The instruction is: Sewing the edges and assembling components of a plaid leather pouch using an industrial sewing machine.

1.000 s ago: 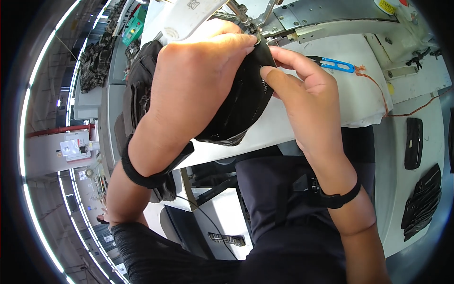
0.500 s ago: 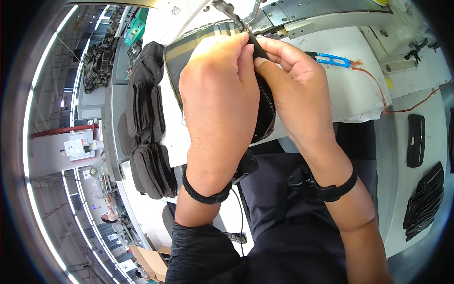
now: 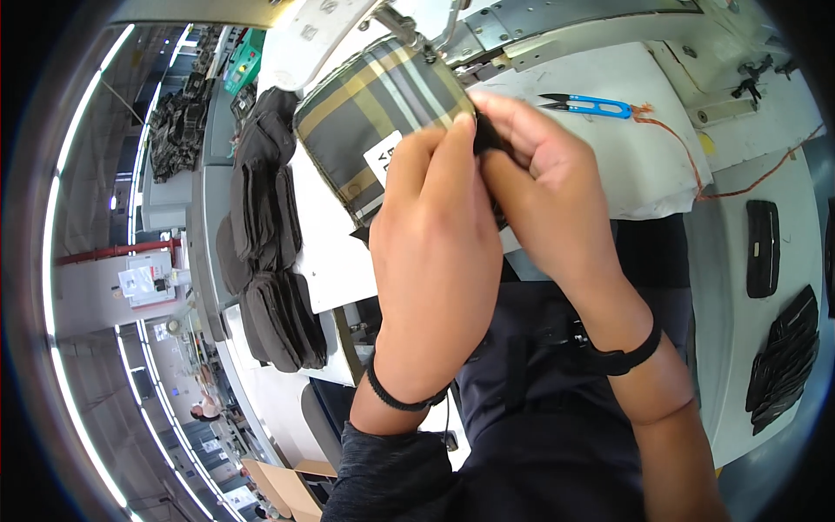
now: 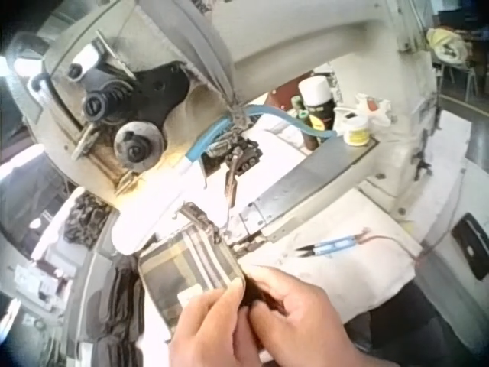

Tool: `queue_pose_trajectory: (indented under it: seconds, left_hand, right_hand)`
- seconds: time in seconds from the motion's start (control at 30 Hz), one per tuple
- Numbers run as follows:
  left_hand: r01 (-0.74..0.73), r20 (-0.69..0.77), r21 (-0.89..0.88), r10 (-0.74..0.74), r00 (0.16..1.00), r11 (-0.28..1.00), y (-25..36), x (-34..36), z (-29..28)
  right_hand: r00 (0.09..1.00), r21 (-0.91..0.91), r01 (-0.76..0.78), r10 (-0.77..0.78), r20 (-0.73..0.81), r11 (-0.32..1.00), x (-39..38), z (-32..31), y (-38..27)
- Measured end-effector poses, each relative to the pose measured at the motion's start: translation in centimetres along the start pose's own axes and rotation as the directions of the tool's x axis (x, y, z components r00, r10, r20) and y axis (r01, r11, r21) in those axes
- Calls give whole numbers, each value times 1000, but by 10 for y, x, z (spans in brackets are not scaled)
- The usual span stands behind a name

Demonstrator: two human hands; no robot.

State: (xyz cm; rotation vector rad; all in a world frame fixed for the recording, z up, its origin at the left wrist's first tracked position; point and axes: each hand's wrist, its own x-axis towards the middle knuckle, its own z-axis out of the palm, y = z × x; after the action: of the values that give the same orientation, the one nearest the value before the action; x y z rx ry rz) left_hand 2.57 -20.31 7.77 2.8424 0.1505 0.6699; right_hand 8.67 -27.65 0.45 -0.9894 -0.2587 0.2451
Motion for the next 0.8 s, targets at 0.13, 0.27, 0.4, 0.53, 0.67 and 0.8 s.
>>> queue_pose_trajectory:
  seconds: [0.13, 0.27, 0.4, 0.53, 0.67, 0.8]
  left_hand:
    - [-130, -110, -20, 127, 986, 991, -10, -28, 10]
    - [-112, -159, -109, 94, 983, 988, -9, -38, 16]
    - [-61, -140, -245, 27, 990, 968, -10, -35, 8]
    - [-107, -161, -223, 71, 984, 969, -14, -28, 6]
    - [-141, -168, -146, 116, 979, 979, -20, -18, 5]
    - [-109, -113, -154, 92, 989, 982, -26, -6, 1]
  right_hand:
    - [994, -449, 103, -71, 89, 888, -26, -23, 0]
    - [989, -372, 149, -128, 80, 916, -40, -28, -3]
    - [995, -302, 33, -2, 101, 953, -40, -24, -17]
    - [994, -222, -17, 41, 104, 975, -37, -21, -17]
    - [992, -136, -25, 41, 119, 990, -23, -18, -13]
    - [992, -113, -26, 40, 116, 993, -12, -12, -14]
